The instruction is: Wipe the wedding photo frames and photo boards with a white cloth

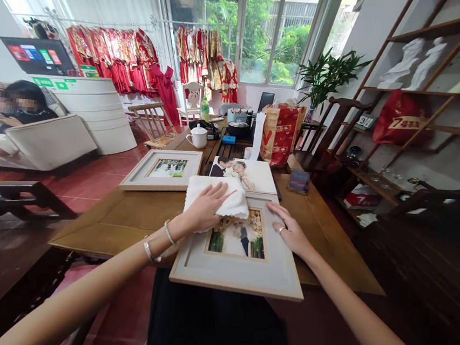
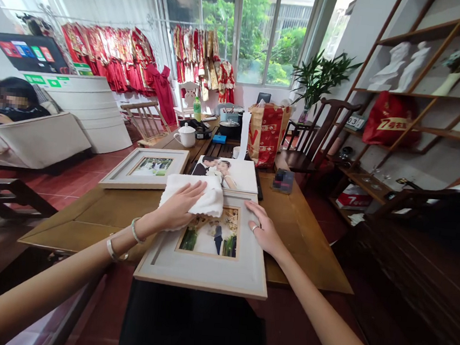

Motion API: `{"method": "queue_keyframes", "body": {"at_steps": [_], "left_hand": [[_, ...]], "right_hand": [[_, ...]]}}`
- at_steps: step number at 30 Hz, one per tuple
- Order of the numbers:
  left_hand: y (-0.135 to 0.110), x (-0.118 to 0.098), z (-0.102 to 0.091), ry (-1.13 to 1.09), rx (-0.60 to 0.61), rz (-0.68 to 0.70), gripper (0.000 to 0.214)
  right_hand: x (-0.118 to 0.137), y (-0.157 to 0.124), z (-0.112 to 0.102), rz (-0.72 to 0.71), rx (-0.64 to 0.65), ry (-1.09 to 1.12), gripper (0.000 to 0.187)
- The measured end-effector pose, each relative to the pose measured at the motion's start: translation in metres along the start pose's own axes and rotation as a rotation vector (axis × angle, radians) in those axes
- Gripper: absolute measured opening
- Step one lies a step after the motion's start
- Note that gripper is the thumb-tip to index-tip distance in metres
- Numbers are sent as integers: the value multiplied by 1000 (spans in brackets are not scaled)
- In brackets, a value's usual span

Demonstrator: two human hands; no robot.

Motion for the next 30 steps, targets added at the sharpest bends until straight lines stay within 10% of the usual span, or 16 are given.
{"method": "queue_keyframes", "body": {"at_steps": [14, 30], "left_hand": [[-108, -120, 1, -235, 285, 55, 111], [12, -50, 8, 146, 5, -184, 86]], "right_hand": [[2, 1, 1, 49, -47, 31, 51], [-2, 1, 2, -5, 6, -39, 51]]}}
Point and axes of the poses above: each hand's wrist, its own y-axis towards the middle knuckle, its own z-axis out of the palm, x = y × z, the point moved 8 cm from there along y, towards the middle knuckle
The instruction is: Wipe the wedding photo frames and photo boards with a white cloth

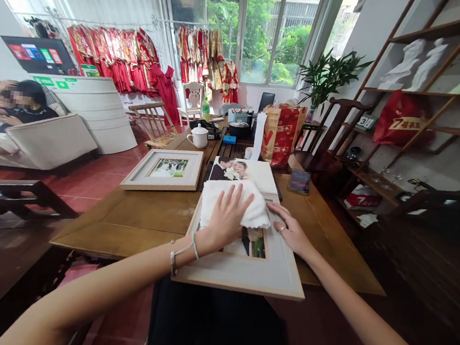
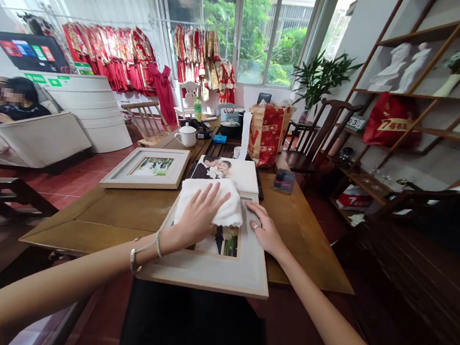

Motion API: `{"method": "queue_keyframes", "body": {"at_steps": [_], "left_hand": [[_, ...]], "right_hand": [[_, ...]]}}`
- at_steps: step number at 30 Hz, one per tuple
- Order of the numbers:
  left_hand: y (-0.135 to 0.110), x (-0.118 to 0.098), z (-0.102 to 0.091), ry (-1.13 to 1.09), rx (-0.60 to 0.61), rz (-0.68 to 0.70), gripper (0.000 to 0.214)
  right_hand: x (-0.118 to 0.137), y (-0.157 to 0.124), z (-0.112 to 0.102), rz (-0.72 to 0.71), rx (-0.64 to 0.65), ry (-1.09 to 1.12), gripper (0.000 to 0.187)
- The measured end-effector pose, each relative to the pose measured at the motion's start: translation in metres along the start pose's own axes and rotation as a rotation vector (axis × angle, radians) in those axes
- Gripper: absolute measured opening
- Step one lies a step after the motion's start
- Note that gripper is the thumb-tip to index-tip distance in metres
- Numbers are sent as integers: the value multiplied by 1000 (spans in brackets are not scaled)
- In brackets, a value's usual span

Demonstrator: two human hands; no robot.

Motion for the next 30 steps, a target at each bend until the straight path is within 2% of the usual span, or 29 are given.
{"method": "queue_keyframes", "body": {"at_steps": [3, 6, 8, 12, 14, 16, 18, 22, 27, 30], "left_hand": [[10, 0, 4, -26, 66, 74, 79], [-2, -10, 2, -50, 211, 134, 75], [-24, -21, -6, -66, 295, 168, 74], [-83, -48, -26, -117, 434, 235, 75], [-109, -58, -25, -128, 532, 233, 82], [-124, -67, -19, -140, 565, 227, 92], [-126, -75, -14, -162, 481, 228, 99], [-105, -82, -7, -175, 233, 197, 97], [-67, -79, -8, -129, 150, 102, 83], [-51, -80, -10, -92, 106, 35, 82]], "right_hand": [[-1, 2, 0, 1, 4, 2, 52], [0, 2, 0, -10, -6, 10, 51], [1, 2, 1, -14, -10, 15, 51], [2, 1, 3, -1, -5, 19, 51], [1, 1, 3, 7, -6, 22, 50], [1, 1, 3, 11, -7, 23, 51], [2, 2, 3, 9, -6, 24, 51], [4, 1, 2, 5, -15, 16, 49], [5, 0, 2, 4, -6, 17, 42], [4, 1, 2, 2, 6, 50, 39]]}}
Point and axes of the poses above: each hand's wrist, its own y-axis towards the middle knuckle, its own z-axis out of the palm, x = y × z, the point moved 8 cm from there along y, towards the middle knuckle
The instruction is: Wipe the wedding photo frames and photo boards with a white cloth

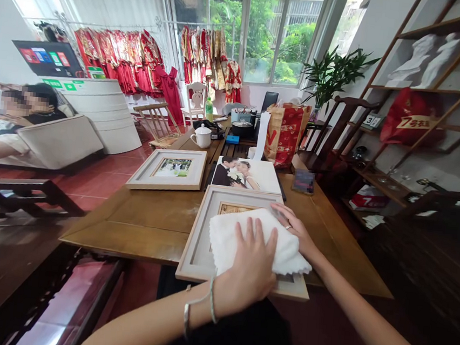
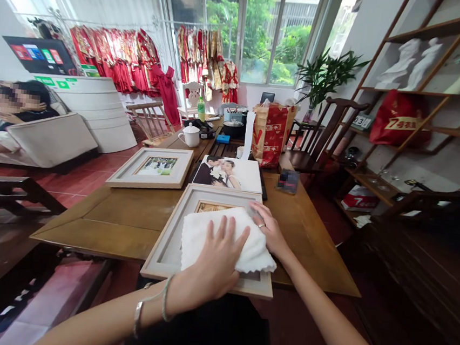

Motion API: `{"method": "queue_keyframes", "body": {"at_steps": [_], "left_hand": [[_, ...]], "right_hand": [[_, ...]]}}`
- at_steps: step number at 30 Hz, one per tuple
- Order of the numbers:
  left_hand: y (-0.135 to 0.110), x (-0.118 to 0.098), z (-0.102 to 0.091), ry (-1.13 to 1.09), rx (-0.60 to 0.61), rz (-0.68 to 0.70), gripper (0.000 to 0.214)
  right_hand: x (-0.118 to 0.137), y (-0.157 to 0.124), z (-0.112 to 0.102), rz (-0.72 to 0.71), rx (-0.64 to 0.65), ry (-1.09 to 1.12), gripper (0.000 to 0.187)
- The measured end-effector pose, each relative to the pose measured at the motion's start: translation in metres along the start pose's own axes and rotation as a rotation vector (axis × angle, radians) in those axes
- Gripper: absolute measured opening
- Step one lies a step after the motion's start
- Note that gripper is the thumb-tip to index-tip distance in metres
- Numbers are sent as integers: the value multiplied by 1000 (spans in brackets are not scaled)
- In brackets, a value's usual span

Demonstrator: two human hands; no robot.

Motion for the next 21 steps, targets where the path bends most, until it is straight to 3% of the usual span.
{"method": "queue_keyframes", "body": {"at_steps": [4, 7, 9, 13, 17, 21], "left_hand": [[-11, -23, 1, 0, -52, 87, 82], [-32, -40, 1, -52, -17, 244, 84], [-41, -39, 0, -76, 25, 314, 86], [-35, -21, -3, -19, 51, 373, 78], [-9, 6, -2, 115, 36, 317, 62], [17, 26, -3, 194, 7, 298, 63]], "right_hand": [[0, 1, 0, -16, 17, 4, 39], [-1, 1, 0, -2, 2, -20, 39], [-1, 1, -1, 4, -12, -24, 39], [-1, 0, -1, 3, -24, -3, 38], [-2, -2, -1, -22, -62, 20, 37], [-4, -4, -3, -25, -80, 31, 43]]}}
Point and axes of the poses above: each hand's wrist, its own y-axis towards the middle knuckle, its own z-axis out of the palm, x = y × z, the point moved 8 cm from there along y, towards the middle knuckle
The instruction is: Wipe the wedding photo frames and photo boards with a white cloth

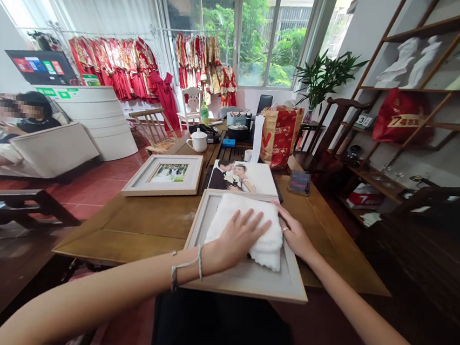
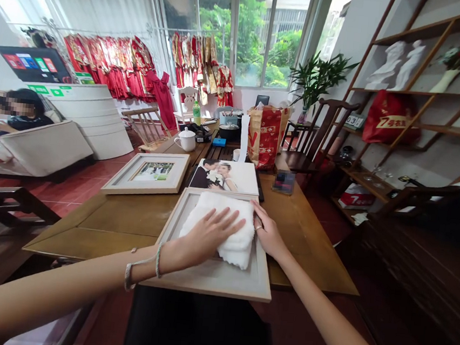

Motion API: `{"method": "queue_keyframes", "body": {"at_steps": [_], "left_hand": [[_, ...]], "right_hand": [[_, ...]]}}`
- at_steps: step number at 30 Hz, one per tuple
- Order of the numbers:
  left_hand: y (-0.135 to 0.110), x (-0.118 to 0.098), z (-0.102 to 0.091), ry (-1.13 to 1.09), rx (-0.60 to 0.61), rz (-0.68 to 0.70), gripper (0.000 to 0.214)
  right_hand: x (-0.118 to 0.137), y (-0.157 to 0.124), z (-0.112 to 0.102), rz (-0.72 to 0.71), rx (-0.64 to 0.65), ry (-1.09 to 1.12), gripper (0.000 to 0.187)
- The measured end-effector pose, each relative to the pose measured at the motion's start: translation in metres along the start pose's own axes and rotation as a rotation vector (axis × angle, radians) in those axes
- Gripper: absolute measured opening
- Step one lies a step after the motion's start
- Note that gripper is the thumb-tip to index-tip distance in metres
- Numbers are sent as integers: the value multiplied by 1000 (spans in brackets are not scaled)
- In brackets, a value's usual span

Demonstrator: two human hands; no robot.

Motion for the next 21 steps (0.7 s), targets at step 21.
{"method": "queue_keyframes", "body": {"at_steps": [21], "left_hand": [[24, 37, 1, -191, 8, 183, 72]], "right_hand": [[18, 1, -17, 48, -79, -112, 31]]}}
Point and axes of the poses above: each hand's wrist, its own y-axis towards the middle knuckle, its own z-axis out of the palm, x = y × z, the point moved 8 cm from there along y, towards the middle knuckle
